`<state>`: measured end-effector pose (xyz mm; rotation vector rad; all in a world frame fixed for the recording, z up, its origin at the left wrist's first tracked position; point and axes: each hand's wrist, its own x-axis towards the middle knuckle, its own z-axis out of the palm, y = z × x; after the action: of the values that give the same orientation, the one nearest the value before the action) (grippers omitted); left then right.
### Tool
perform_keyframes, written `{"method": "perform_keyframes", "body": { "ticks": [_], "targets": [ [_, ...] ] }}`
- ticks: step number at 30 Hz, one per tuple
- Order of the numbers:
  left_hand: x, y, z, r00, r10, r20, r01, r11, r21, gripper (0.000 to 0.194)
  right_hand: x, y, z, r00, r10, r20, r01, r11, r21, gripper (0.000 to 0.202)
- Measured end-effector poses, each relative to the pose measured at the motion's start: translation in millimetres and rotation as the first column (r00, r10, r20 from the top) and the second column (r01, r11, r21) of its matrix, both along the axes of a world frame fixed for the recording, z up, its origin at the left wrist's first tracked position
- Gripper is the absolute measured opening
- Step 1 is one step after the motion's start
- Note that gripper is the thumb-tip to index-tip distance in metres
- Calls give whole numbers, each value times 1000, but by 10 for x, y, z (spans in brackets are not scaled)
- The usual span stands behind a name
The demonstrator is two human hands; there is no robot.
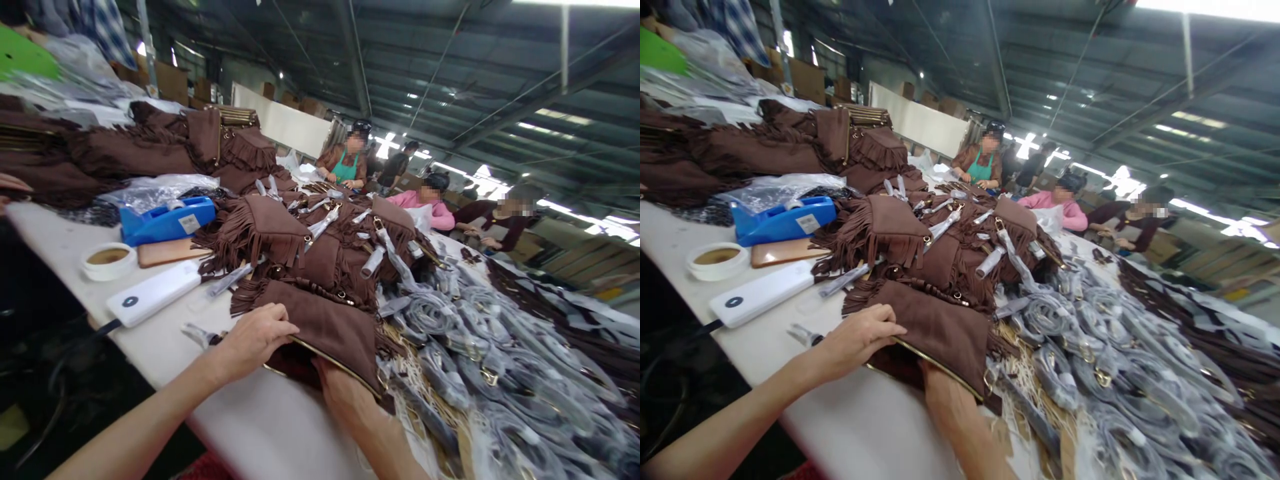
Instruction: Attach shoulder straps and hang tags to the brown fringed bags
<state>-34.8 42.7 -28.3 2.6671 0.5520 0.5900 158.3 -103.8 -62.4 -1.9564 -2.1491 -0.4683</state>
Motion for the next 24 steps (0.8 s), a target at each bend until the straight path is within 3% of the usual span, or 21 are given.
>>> {"method": "perform_keyframes", "body": {
  "ticks": [4,8,11,14,16,19,21,24],
  "targets": [
    [-25,0,-3,999,20,51,-18,999,-28,27,-44,-404,-15,988,60,145,-70,995,68,39],
    [4,-26,-1,998,4,60,-1,999,-50,29,-25,-602,-70,971,-1,239,-9,999,40,41],
    [36,-53,-18,999,-1,47,4,998,-62,28,-79,-484,-139,982,-8,191,-10,995,95,47],
    [41,-83,-16,999,-5,33,8,997,-80,24,-144,-213,-168,993,18,118,-39,983,177,39],
    [30,-101,0,1000,-12,25,14,995,-101,23,-127,-13,-148,996,36,81,-50,983,176,35],
    [18,-118,13,999,-23,42,30,982,-188,24,-8,227,-122,999,22,23,-26,985,171,45],
    [25,-130,-7,998,-38,54,50,970,-238,25,72,296,-148,1000,16,-18,-13,984,179,49],
    [30,-164,-64,999,-38,23,42,977,-211,23,104,232,-225,994,48,-103,-26,978,205,30]
  ]
}}
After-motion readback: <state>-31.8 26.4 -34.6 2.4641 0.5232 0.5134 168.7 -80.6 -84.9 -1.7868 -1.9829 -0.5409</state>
